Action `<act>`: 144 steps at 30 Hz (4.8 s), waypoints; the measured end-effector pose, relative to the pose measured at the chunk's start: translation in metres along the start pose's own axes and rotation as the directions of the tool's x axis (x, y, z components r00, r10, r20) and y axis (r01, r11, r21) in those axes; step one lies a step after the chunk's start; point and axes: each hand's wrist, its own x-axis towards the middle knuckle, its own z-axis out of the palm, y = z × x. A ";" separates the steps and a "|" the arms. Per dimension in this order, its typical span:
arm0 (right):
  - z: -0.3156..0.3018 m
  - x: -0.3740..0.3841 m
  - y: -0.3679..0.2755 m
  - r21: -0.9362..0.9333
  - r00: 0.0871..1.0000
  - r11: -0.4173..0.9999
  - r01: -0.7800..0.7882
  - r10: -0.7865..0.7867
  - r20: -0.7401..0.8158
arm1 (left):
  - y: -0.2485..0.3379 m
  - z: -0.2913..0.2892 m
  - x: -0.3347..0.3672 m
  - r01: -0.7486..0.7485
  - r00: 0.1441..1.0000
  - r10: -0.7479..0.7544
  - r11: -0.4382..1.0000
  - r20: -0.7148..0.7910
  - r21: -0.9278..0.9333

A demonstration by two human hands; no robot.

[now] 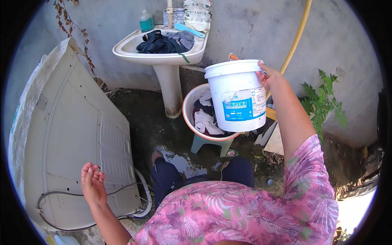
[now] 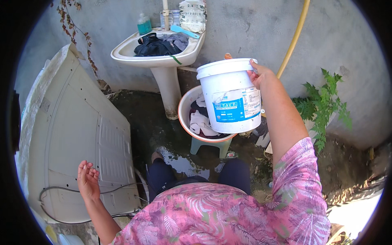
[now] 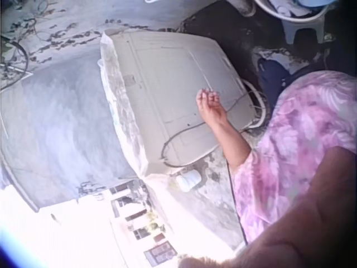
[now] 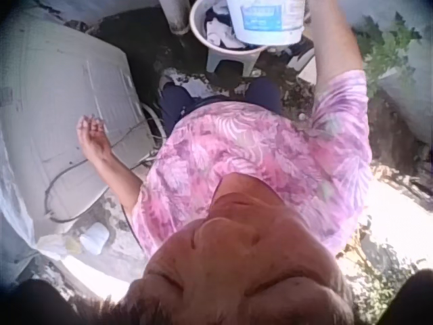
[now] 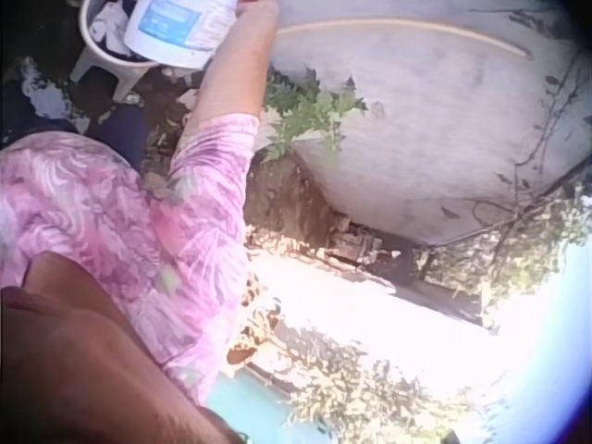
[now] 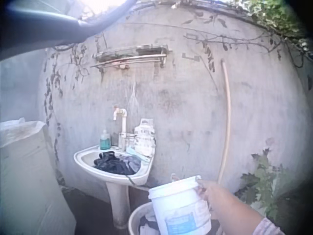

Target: The person washes clothes by hand in a basin, rinsing them with water from a faucet, and transferring them to a bucket.

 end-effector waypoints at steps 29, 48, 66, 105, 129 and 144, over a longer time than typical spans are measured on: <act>-0.282 -0.067 0.059 -0.226 0.923 0.900 0.373 -0.336 0.184 | 0.001 0.027 -0.010 0.022 0.992 -0.029 0.998 0.120 0.056; -0.494 -0.078 0.182 0.190 0.947 0.930 0.314 -0.321 0.005 | 0.002 0.070 -0.010 0.012 0.959 -0.046 0.993 0.278 0.121; -0.499 -0.010 0.189 -0.288 0.964 0.956 0.056 -0.127 -0.233 | 0.012 0.067 -0.033 -0.010 0.981 -0.013 0.993 0.194 0.121; -0.535 0.056 0.196 -0.102 0.672 0.979 -0.177 0.044 -0.739 | -0.001 0.037 -0.039 0.054 0.994 -0.063 0.993 0.085 0.106; -0.254 -0.010 0.021 -0.151 0.922 0.919 0.363 -0.378 -0.084 | 0.002 0.027 -0.041 0.057 0.998 -0.056 0.997 -0.010 0.051; -0.069 0.026 0.010 -0.371 0.886 0.815 0.445 -0.460 0.052 | 0.027 -0.003 -0.068 -0.011 0.992 0.014 1.000 -0.126 0.028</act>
